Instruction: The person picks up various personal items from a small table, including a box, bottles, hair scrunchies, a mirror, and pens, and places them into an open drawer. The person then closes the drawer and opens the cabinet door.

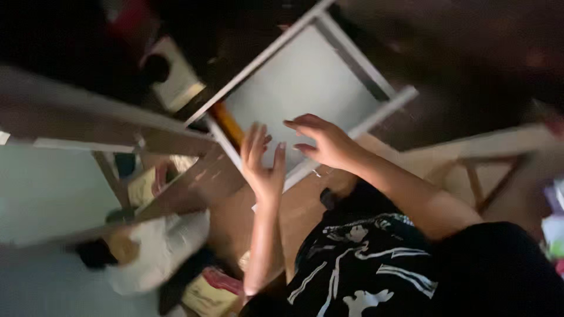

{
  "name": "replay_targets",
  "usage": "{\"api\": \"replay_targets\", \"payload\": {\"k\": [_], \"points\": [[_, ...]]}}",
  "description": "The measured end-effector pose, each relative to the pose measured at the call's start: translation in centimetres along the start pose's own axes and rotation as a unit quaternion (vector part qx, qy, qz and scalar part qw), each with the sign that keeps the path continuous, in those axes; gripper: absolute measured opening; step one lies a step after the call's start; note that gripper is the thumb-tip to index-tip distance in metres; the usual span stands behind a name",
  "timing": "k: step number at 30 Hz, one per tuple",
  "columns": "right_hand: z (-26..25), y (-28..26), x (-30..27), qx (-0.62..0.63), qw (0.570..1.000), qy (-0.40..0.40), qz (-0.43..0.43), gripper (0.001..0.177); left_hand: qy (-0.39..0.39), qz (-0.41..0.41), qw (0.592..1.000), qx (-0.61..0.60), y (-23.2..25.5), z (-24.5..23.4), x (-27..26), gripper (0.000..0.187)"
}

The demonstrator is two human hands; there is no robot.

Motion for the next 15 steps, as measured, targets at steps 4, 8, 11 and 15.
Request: {"api": "replay_targets", "payload": {"k": [4, 8, 11, 15], "points": [[-7.1, 0.1, -11.1, 0.007, 0.987, 0.146, 0.062, 0.051, -0.021, 0.021, 0.986, -0.163, 3.5, 6.8, -5.8, 0.055], [-11.4, 1.0, -24.6, 0.008, 0.944, 0.275, 0.180, 0.043, -0.162, 0.050, 0.966, -0.196, 6.7, 16.1, -12.1, 0.056], [-13.7, 0.5, -33.6, -0.032, 0.913, 0.350, 0.207, 0.042, -0.259, 0.067, 0.954, -0.133, 9.1, 21.9, -17.6, 0.057], [-15.2, 0.1, -45.3, -0.027, 0.865, 0.419, 0.275, 0.039, -0.400, 0.011, 0.895, -0.199, 12.6, 29.3, -25.8, 0.050]]}}
Point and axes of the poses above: each hand's wrist, its own x-axis towards the middle knuckle, its own z-axis out of the palm, y = z × x, the point moved 8 cm from there along x, towards the middle knuckle, and after that the axes turned 11 degrees about -z, right-handed, at the moved point
